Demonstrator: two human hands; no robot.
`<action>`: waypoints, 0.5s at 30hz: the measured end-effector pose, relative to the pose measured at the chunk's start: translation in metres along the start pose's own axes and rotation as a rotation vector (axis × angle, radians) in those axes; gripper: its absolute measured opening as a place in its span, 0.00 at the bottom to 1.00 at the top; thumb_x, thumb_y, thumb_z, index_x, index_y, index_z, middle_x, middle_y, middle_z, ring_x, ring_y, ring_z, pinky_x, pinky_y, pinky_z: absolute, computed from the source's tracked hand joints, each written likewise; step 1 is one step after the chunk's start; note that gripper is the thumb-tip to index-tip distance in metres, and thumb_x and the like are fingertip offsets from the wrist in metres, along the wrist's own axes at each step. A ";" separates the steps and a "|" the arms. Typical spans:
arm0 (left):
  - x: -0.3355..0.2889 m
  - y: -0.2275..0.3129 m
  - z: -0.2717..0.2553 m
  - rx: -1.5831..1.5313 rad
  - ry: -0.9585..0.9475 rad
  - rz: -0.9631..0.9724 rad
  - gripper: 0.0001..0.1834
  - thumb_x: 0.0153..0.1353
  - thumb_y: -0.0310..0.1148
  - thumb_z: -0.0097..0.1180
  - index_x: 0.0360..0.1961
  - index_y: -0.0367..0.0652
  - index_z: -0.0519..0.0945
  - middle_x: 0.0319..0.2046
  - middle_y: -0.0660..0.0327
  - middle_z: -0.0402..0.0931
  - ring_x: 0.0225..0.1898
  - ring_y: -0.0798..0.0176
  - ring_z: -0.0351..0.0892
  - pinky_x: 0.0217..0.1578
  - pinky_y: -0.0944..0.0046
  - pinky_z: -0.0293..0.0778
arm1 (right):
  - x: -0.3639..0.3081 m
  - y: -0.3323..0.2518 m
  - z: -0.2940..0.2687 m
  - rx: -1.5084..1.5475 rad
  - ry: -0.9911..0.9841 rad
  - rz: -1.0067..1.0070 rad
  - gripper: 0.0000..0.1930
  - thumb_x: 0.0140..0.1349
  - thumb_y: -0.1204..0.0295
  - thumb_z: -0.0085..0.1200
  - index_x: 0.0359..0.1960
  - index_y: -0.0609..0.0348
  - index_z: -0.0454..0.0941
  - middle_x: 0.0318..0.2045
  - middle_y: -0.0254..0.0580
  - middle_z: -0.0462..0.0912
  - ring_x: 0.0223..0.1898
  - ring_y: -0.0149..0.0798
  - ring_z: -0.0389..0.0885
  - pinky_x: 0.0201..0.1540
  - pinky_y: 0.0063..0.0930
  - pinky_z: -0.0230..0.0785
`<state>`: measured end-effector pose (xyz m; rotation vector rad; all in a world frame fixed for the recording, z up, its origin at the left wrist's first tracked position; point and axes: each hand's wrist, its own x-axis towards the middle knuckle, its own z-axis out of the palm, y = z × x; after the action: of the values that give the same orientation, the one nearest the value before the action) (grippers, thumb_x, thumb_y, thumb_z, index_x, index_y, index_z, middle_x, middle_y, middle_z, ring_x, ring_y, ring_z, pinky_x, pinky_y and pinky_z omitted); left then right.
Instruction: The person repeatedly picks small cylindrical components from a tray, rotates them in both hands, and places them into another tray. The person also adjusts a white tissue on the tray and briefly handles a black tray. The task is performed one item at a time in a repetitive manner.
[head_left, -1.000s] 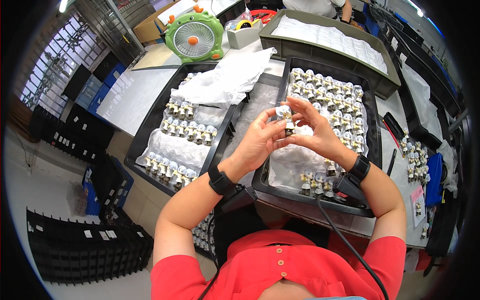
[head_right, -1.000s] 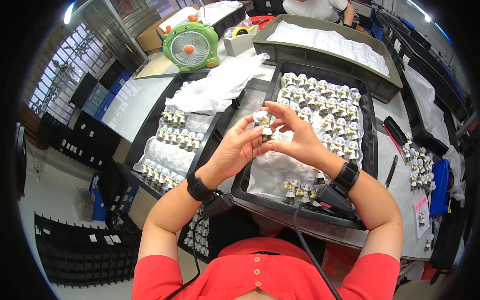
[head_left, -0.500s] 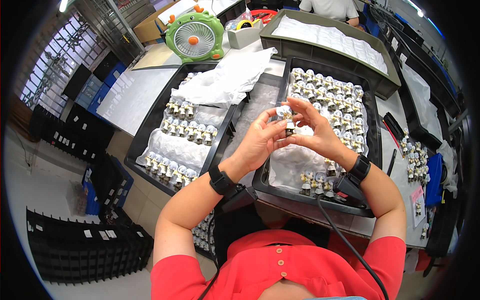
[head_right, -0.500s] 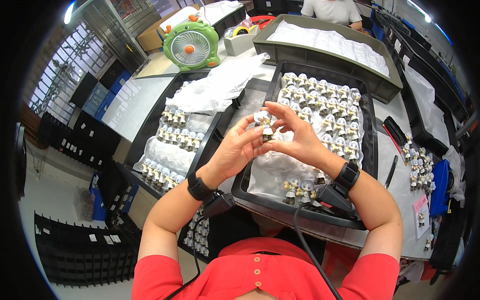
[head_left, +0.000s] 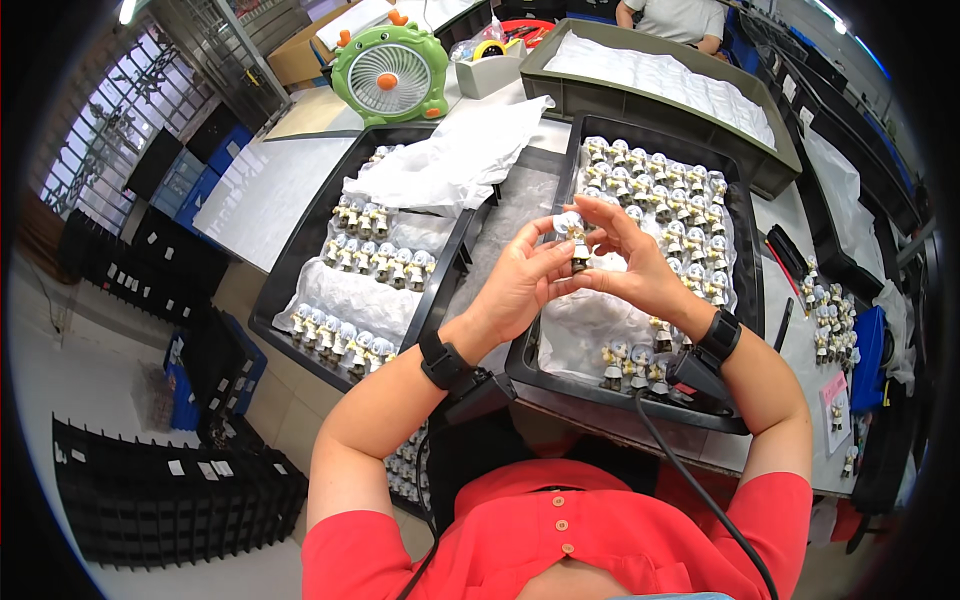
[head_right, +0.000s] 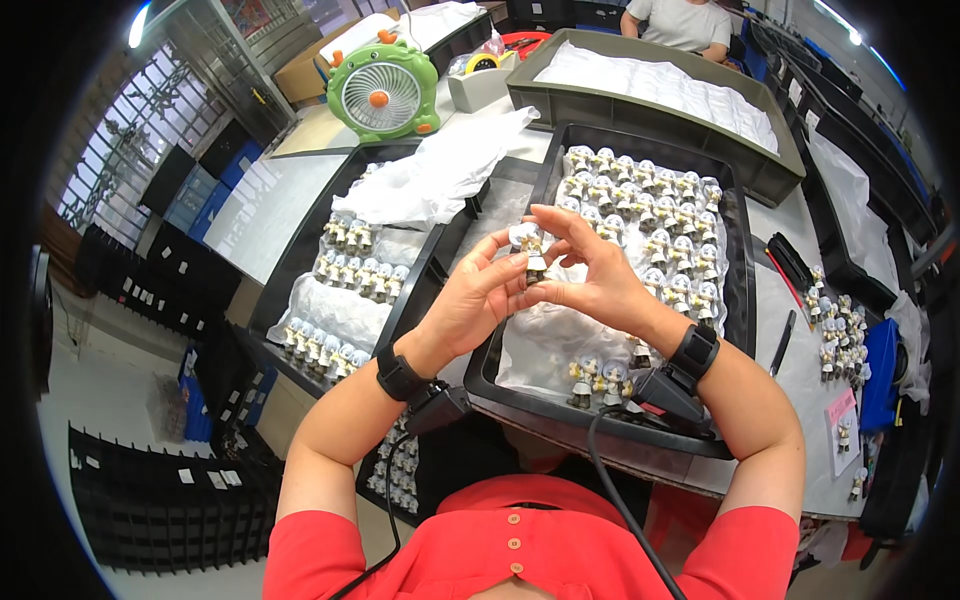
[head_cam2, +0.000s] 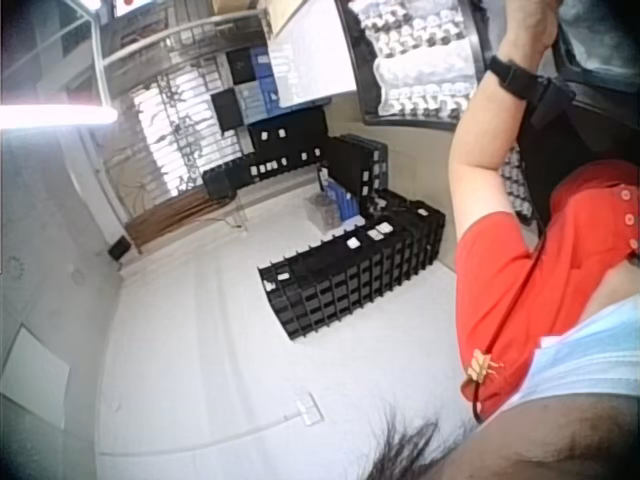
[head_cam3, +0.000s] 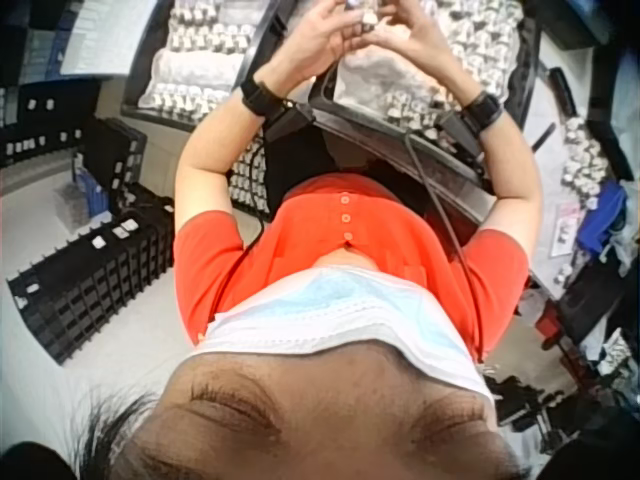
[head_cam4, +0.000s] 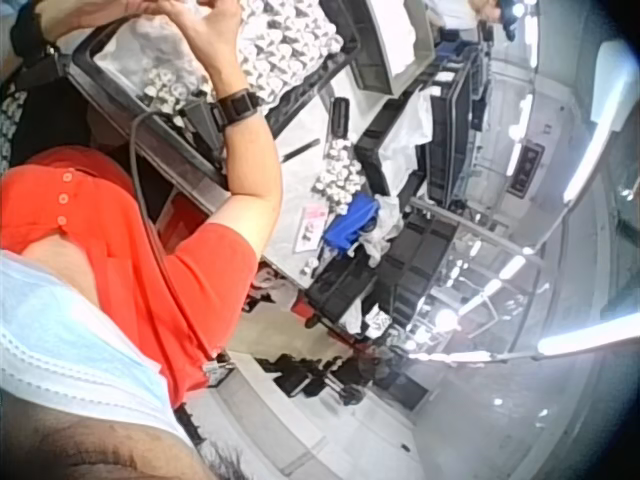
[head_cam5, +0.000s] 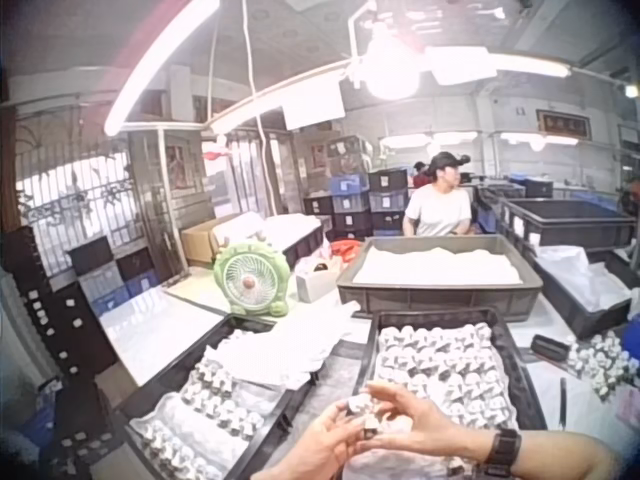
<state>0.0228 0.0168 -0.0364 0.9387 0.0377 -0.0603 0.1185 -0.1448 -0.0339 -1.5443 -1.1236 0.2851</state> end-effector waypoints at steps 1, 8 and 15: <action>0.000 0.000 0.000 0.002 0.001 0.001 0.25 0.61 0.31 0.51 0.57 0.43 0.59 0.35 0.66 0.68 0.35 0.76 0.71 0.44 0.67 0.76 | 0.000 0.000 0.000 0.000 -0.002 0.000 0.39 0.47 0.71 0.65 0.62 0.55 0.59 0.57 0.39 0.69 0.41 0.27 0.72 0.48 0.25 0.67; 0.000 0.002 0.004 0.006 0.019 0.010 0.26 0.61 0.31 0.51 0.57 0.39 0.56 0.31 0.66 0.68 0.33 0.75 0.71 0.40 0.67 0.77 | 0.000 0.001 0.001 0.000 -0.001 0.008 0.39 0.47 0.70 0.65 0.62 0.53 0.59 0.56 0.37 0.69 0.40 0.27 0.72 0.49 0.26 0.66; -0.002 0.005 0.007 0.016 0.013 0.004 0.24 0.62 0.31 0.50 0.57 0.42 0.58 0.38 0.65 0.70 0.40 0.70 0.74 0.45 0.64 0.75 | 0.001 0.000 0.000 0.005 -0.002 0.013 0.38 0.46 0.70 0.64 0.61 0.52 0.60 0.56 0.37 0.69 0.40 0.28 0.73 0.48 0.26 0.66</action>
<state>0.0213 0.0139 -0.0282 0.9554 0.0474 -0.0506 0.1189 -0.1445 -0.0336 -1.5475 -1.1138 0.2978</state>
